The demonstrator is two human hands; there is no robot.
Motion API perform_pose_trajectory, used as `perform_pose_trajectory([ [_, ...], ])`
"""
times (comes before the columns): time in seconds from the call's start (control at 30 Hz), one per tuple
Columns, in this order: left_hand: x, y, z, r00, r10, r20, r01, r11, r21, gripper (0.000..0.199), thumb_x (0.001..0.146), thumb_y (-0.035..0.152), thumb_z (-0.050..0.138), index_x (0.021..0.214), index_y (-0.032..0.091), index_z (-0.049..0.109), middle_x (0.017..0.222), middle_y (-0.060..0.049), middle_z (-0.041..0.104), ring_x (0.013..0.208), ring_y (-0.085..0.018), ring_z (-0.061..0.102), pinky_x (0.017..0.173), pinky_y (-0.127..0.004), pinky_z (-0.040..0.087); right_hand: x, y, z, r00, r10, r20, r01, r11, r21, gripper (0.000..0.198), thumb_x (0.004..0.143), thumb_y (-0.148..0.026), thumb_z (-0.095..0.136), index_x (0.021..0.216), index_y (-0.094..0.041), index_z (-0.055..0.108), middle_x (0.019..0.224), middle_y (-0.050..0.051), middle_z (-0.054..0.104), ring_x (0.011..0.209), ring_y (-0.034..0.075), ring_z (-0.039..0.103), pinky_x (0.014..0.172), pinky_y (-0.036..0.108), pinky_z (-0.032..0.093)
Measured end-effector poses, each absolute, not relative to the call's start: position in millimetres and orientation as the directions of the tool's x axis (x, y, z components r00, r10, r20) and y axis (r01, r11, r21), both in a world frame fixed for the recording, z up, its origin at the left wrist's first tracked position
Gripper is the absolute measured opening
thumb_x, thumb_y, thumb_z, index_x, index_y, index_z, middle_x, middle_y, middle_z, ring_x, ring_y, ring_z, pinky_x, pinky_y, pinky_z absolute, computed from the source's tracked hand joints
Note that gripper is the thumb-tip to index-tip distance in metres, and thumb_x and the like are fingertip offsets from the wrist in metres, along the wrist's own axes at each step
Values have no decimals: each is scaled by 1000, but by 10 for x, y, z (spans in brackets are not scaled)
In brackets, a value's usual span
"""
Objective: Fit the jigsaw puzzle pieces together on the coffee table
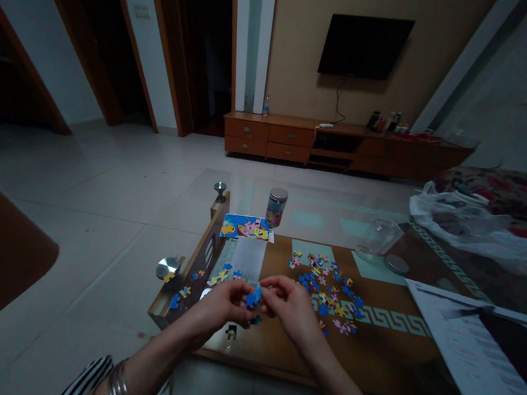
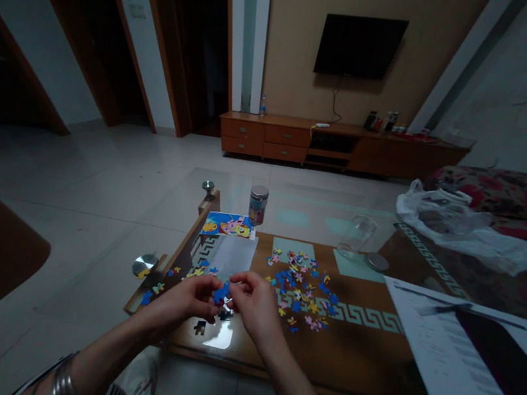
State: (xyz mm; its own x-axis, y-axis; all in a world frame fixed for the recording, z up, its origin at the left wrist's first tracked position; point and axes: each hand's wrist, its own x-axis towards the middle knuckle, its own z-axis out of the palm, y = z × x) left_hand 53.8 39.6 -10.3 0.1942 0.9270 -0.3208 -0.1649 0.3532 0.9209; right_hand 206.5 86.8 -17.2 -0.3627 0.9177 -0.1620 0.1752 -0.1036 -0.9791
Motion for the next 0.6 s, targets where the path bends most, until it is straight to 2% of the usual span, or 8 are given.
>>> perform_pose_trajectory([
  [0.17,531,393,-102,188,906,-380,-259,419,870,37,53,29,76,82,13,59,78,-4,61,69,-14,56,65,-31,47,2076,871,-216,-370,927,-64,220,21,-975,10,74,-22,58,79,-16,63,60,0,62,54,14,58,53,26,46],
  [0.33,516,399,-134,145,913,-382,-223,406,886,35,54,37,77,72,14,57,69,-1,57,63,-12,52,60,-28,46,2066,853,-185,-410,912,-1,256,114,-960,12,75,-22,57,79,-16,67,66,2,66,58,14,58,55,26,46],
  [0.5,502,409,-187,106,922,-372,-225,386,895,33,55,35,77,69,16,55,64,0,58,57,-11,51,59,-28,45,2054,857,-155,-412,910,-56,215,37,-976,13,78,-25,57,77,-16,66,59,-1,62,52,12,55,50,23,43],
  [0.6,501,425,-207,66,936,-347,-224,353,908,32,55,35,76,66,15,54,59,1,57,55,-10,51,60,-28,44,2052,857,-160,-430,896,-114,201,-28,-979,7,74,-19,60,71,-16,65,56,-2,60,49,10,52,49,22,40],
])
